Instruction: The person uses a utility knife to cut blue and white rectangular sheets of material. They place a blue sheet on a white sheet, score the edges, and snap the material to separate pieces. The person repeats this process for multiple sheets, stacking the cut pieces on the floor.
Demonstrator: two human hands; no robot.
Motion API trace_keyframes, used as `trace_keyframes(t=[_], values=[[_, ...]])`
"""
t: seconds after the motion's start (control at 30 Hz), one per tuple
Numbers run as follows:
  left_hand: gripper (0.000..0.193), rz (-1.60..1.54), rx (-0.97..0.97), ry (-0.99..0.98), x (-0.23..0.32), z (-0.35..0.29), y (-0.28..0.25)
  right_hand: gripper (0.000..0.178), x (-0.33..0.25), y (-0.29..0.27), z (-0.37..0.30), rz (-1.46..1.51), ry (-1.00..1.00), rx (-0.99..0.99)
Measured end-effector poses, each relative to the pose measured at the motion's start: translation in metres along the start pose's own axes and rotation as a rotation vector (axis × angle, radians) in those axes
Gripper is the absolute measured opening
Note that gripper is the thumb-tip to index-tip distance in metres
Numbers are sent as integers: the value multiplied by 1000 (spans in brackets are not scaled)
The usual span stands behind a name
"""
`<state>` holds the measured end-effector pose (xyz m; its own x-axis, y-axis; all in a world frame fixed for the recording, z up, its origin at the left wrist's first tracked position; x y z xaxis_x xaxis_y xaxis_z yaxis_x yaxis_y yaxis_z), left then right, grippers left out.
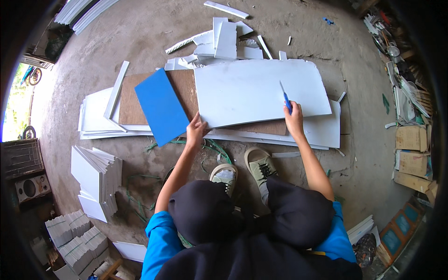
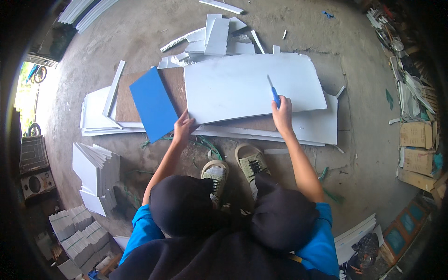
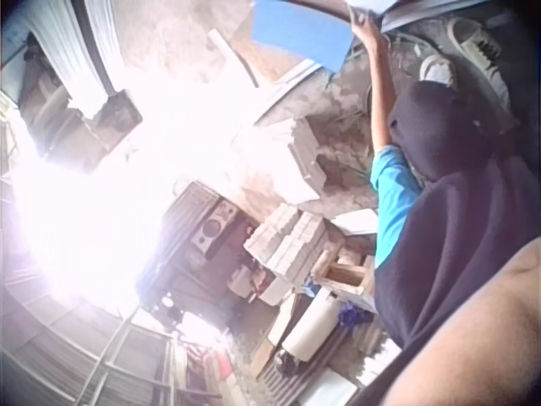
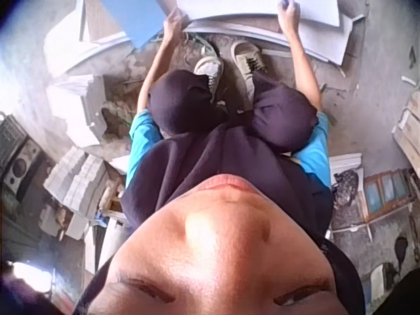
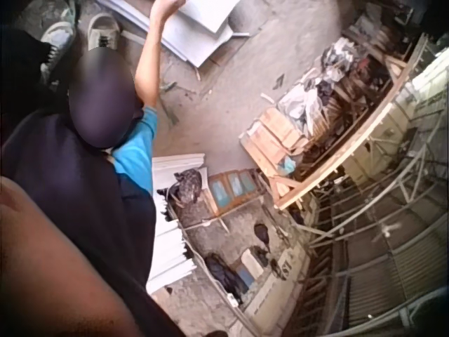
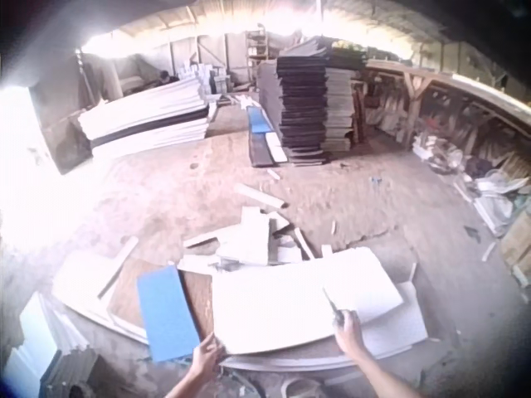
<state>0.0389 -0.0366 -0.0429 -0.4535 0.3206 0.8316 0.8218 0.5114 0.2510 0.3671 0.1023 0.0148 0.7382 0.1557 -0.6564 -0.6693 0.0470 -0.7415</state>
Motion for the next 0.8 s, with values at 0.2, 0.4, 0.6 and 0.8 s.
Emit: trace_keyframes(t=[0.2, 0.4, 0.6, 0.8], values=[[50, 734, 171, 284, 27, -20, -22, 39, -22, 29, 2, -188, -168, -37], [31, 938, 442, 456, 77, -62, -39, 44, -73, 46, 11, -247, -298, 28], [52, 865, 903, 278, 66, -62, -146, 38, -209, 162, -19, 367, -380, -676], [45, 508, 826, 157, 57, -53, -173, 43, -252, 186, -47, 203, -682, -812]])
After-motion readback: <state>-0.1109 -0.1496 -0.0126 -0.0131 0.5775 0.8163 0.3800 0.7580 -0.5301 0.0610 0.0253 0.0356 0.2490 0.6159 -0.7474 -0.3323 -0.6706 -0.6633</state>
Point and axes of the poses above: each hand's wrist, its own z-axis towards the middle knuckle, its own y-axis out of the palm, x = y × z, the point moved 6 cm from there along z, towards the middle knuckle, and after that the axes turned 3 degrees about -z, right-handed, at the moved point
